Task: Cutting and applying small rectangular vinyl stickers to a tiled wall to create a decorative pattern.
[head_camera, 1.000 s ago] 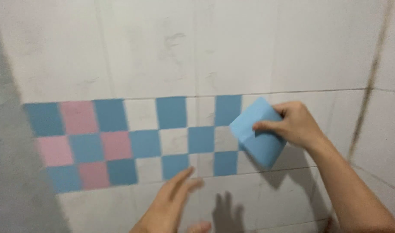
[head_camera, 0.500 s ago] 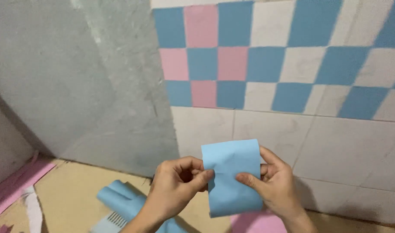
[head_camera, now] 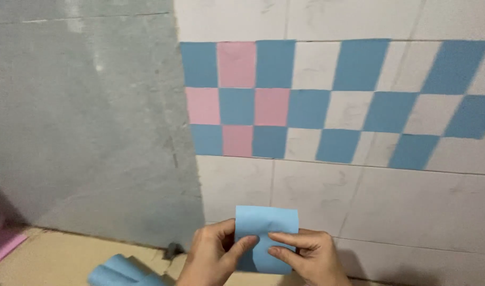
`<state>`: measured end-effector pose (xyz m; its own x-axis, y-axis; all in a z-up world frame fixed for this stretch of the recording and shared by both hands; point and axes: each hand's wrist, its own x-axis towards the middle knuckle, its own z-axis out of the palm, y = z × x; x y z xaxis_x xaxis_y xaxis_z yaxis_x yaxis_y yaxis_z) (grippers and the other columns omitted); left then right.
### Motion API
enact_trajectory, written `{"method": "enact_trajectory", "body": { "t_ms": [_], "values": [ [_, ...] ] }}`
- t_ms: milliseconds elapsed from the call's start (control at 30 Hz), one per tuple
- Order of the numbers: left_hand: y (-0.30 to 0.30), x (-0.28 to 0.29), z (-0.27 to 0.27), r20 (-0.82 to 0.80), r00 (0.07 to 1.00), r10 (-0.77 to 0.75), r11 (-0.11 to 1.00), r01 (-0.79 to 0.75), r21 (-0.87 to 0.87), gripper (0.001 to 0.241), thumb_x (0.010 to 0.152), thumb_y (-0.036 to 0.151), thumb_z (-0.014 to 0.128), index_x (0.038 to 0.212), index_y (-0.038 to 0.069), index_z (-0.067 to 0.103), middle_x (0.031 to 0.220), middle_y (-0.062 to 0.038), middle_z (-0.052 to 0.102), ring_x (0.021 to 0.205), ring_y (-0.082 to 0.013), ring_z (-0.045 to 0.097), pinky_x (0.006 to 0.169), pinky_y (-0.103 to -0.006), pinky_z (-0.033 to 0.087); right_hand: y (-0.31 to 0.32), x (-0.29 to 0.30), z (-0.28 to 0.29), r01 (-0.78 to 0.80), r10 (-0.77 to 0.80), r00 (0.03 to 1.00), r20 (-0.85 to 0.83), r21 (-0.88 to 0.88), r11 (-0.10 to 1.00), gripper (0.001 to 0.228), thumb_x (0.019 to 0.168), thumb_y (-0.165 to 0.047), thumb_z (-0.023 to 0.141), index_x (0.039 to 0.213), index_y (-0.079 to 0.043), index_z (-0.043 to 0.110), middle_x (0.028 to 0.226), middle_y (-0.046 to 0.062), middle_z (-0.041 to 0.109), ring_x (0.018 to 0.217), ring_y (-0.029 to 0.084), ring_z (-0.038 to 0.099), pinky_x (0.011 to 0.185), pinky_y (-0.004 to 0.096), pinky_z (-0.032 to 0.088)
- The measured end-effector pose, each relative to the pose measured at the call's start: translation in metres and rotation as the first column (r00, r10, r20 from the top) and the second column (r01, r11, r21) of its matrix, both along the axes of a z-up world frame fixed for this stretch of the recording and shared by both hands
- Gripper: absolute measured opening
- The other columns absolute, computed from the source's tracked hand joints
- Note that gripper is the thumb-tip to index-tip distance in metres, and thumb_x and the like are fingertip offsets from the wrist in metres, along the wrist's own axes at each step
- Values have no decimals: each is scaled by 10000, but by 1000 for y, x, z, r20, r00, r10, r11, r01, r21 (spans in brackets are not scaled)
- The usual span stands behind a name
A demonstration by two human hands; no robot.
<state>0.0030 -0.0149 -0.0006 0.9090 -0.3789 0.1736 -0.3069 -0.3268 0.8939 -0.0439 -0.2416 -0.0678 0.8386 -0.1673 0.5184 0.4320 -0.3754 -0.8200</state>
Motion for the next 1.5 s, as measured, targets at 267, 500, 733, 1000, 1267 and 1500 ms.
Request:
{"method": "enact_trajectory", "body": {
  "t_ms": [267, 500, 733, 1000, 1267, 1500],
  "values": [
    [-70, 2, 48, 378, 822, -427, 890, 306, 340, 27, 781, 84, 753, 807, 85, 761, 708, -36, 778, 541, -173, 681, 548, -294, 558, -82, -27, 80, -72, 53, 986, -156, -121, 990, 114, 656, 75, 859, 720, -14, 891, 800, 100, 883, 570, 120, 666, 511, 242, 514],
    [-157, 5, 57, 218, 926, -308, 792, 123, 598, 208, 866, 380, 776, 945, 189, 751, 763, 1, 775, 675, -176, 724, 703, -323, 575, -206, -39, 64, 280, -281, 960, -10, -71, 957, 113, 691, 71, 836, 770, 14, 894, 837, 130, 876, 543, 148, 647, 510, 230, 530],
    [-298, 33, 66, 585, 754, -299, 935, 107, 339, 196, 824, 288, 798, 957, 149, 757, 868, 17, 806, 751, -172, 754, 691, -338, 581, -310, -52, 66, 605, -610, 784, 114, 79, 793, 134, 734, 79, 821, 863, 46, 810, 956, 146, 797, 779, 211, 714, 744, 277, 606],
    [-387, 42, 67, 905, 395, -155, 982, -42, 186, 235, 774, 135, 831, 974, 142, 708, 769, -50, 756, 670, -248, 757, 564, -370, 618, -354, -50, 77, 777, -706, 564, 428, 14, 630, 228, 767, 71, 877, 963, -19, 801, 856, 163, 779, 744, 226, 732, 650, 333, 604],
    [-353, 18, 77, 851, 503, -151, 979, 198, 57, 303, 735, 102, 840, 1016, 110, 726, 792, -45, 771, 668, -211, 740, 616, -338, 605, -337, -66, 79, 677, -724, 605, 332, 264, 687, 387, 814, 84, 794, 1181, 51, 677, 901, 172, 703, 787, 183, 660, 744, 273, 597],
    [-232, -35, 42, 21, 998, 62, 998, -63, 22, 106, 754, 198, 888, 837, 144, 852, 754, 10, 842, 582, -96, 673, 578, -216, 568, -225, -67, 52, 38, -192, 973, 131, 725, 687, 896, 814, -35, 531, 1612, -46, 124, 1444, 341, 443, 1271, 426, 521, 1030, 591, 467]
  ]
}}
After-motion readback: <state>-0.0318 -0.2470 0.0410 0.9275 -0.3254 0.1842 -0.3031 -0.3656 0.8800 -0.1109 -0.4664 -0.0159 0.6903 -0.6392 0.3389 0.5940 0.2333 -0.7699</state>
